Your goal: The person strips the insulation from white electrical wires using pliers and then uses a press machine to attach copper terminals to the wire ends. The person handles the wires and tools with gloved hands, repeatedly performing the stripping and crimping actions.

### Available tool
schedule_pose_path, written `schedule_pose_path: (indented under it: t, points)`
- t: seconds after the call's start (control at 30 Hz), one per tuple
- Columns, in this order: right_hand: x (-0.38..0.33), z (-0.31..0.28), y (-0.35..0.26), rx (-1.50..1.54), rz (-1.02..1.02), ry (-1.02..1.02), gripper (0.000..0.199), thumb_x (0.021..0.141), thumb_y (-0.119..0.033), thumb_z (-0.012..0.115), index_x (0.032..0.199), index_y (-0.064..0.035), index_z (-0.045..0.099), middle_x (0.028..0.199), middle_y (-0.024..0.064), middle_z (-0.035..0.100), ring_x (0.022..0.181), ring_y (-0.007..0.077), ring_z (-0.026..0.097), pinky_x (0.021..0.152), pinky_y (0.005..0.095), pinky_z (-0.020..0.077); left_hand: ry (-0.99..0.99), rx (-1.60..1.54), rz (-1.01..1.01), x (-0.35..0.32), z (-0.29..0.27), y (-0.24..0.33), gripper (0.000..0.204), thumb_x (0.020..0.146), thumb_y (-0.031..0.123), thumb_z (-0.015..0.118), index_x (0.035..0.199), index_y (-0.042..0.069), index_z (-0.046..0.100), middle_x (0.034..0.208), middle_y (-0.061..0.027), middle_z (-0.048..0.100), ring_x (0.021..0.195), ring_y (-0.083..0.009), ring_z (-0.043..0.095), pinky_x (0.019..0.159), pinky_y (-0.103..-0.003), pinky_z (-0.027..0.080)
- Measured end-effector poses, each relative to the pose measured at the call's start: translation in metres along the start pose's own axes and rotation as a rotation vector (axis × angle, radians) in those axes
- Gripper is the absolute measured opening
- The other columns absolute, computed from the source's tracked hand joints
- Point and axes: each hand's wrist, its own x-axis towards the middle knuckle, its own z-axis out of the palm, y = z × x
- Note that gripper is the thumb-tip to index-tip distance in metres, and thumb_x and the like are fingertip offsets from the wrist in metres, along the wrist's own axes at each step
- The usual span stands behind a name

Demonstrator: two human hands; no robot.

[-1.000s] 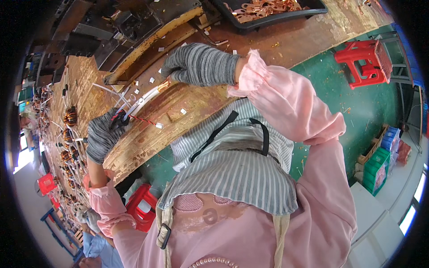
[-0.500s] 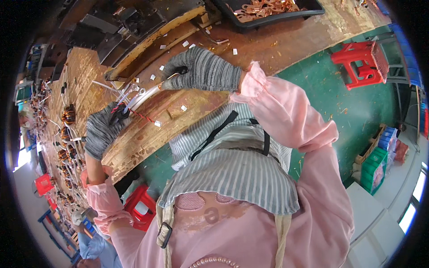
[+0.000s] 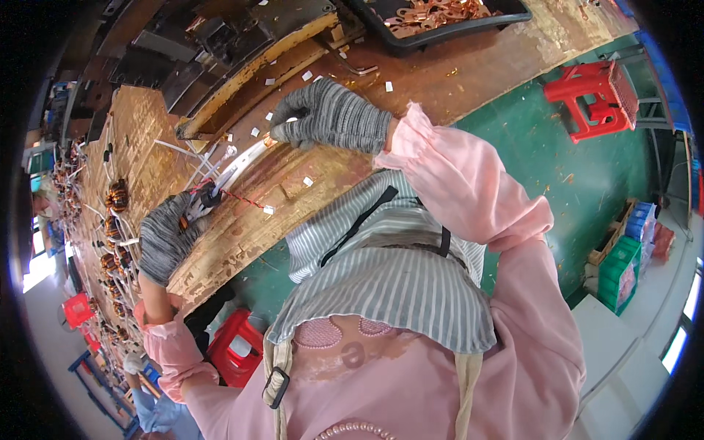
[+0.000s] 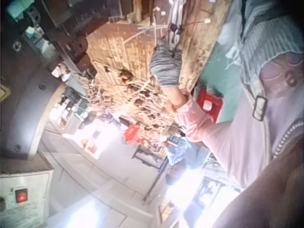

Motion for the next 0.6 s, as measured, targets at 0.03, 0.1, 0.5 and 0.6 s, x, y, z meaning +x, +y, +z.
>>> schedule_pose_path:
  t: [0.03,0.1,0.5,0.6]
  points:
    - [0.0,0.0,0.003,-0.021,-0.019,0.014,0.026,0.08,-0.023,0.063,0.094,-0.0017,0.063,0.071,0.0053,0.061,0.059,0.0091,0.056,0.057,0.0244,0.0463,0.003,-0.003,-0.006,0.001,0.0,0.001,0.041,0.071,0.027,0.067,0.105,0.008,0.056,0.081,-0.0133,0.059,0.072,-0.0304,0.058,0.062,-0.037,0.046]
    - [0.0,0.002,0.009,-0.064,-0.058,0.042,0.025,0.08,-0.024,0.063,0.094,-0.0026,0.063,0.073,0.0058,0.062,0.063,0.0103,0.057,0.061,0.0251,0.0469,0.01,-0.009,-0.019,0.002,0.004,0.005,0.04,0.071,0.025,0.068,0.105,0.008,0.057,0.082,-0.0132,0.059,0.073,-0.0304,0.059,0.064,-0.036,0.047]
    - [0.009,-0.015,-0.007,0.07,-0.191,0.021,0.025,0.081,-0.023,0.06,0.099,-0.0058,0.064,0.087,0.0055,0.064,0.073,0.0115,0.059,0.066,0.0244,0.0471,0.22,0.657,0.079,-0.009,-0.024,0.027,0.046,0.077,0.012,0.058,0.121,0.014,0.048,0.114,-0.0063,0.055,0.101,-0.0238,0.055,0.081,-0.034,0.047]
    - [0.016,-0.026,-0.02,0.084,-0.213,-0.013,0.026,0.082,-0.024,0.06,0.1,-0.006,0.064,0.086,0.0043,0.064,0.073,0.01,0.058,0.065,0.0244,0.047,0.233,0.757,0.142,-0.001,-0.04,0.026,0.043,0.079,0.013,0.055,0.121,0.013,0.048,0.114,-0.0064,0.055,0.101,-0.0232,0.056,0.082,-0.034,0.047]
